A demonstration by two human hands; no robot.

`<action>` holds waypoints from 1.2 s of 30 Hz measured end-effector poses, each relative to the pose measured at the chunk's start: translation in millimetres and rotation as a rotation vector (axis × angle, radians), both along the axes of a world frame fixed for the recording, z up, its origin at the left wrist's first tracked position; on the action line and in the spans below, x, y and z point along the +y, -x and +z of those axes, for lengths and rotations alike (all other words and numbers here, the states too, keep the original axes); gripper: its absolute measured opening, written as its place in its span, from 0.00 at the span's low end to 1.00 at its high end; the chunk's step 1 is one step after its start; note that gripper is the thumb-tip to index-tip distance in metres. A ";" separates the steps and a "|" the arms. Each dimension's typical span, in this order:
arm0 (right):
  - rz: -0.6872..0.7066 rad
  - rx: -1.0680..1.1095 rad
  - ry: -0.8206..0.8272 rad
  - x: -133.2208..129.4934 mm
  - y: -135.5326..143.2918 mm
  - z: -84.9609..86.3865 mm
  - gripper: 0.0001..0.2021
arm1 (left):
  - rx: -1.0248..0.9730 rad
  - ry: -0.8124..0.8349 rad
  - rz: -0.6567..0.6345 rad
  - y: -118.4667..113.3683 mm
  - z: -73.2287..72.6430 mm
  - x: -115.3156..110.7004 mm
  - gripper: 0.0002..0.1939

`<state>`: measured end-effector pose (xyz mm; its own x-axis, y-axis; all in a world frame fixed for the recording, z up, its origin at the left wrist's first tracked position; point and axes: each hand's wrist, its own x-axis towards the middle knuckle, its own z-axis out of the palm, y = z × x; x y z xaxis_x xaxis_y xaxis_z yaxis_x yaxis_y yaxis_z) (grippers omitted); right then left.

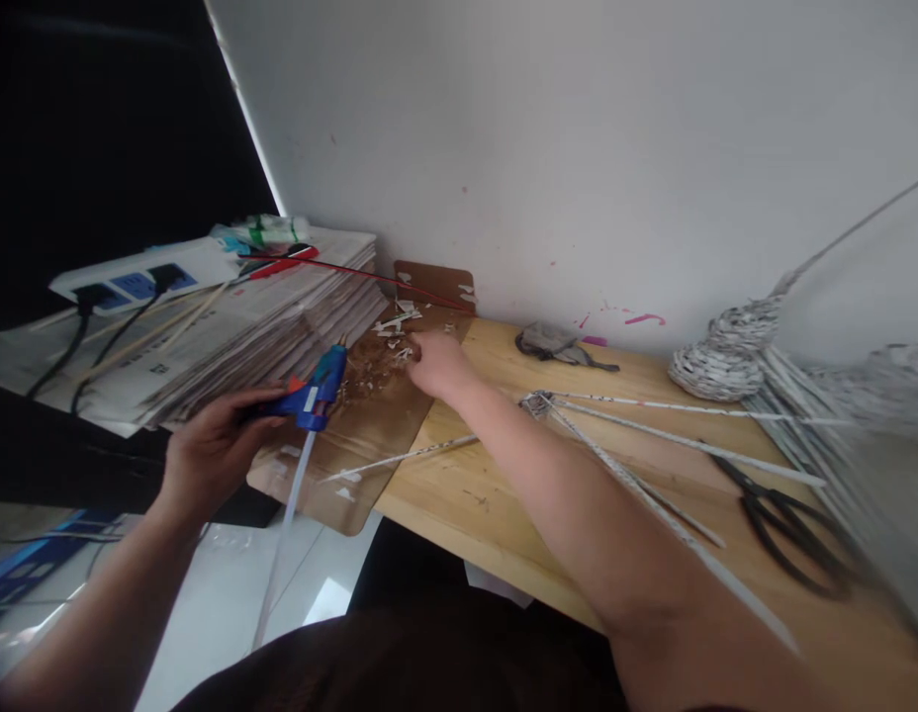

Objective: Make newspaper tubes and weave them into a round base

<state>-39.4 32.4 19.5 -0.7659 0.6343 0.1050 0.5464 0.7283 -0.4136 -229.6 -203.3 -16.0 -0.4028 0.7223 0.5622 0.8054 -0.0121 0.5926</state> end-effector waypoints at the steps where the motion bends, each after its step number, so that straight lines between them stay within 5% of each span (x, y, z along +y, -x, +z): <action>1: 0.000 0.055 0.052 0.6 1.6 0.9 0.24 | 0.021 0.008 -0.031 0.3 -0.8 2.5 0.15; 4: -0.022 0.100 0.091 4.4 -3.6 -2.9 0.28 | 0.100 0.064 -0.080 4.6 -4.5 8.3 0.16; 8: -0.030 0.104 0.028 11.6 -22.8 -16.5 0.09 | 0.142 0.119 -0.063 13.5 -11.2 13.1 0.15; 10: -0.037 0.123 0.053 13.2 -29.1 -21.3 0.07 | 0.149 0.129 -0.058 16.3 -13.8 16.2 0.16; 23: 0.048 0.048 0.080 0.6 12.4 -12.1 0.13 | 0.135 0.094 -0.067 11.1 -5.5 6.9 0.15; 28: 0.051 0.112 0.055 4.1 37.1 -12.9 0.30 | 0.148 0.053 -0.054 10.7 -3.3 6.0 0.15; 32: 0.072 0.058 0.008 6.6 39.2 -13.4 0.15 | 0.145 0.065 -0.063 11.1 -4.2 8.0 0.16; 36: 0.024 0.014 -0.055 1.9 18.6 -7.2 0.17 | 0.147 0.103 -0.074 15.1 -8.0 12.8 0.15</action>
<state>-58.0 34.3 12.3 -0.7793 0.6084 0.1502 0.5226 0.7632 -0.3801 -244.7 -190.4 -24.0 -0.2654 0.8038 0.5325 0.8825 -0.0200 0.4699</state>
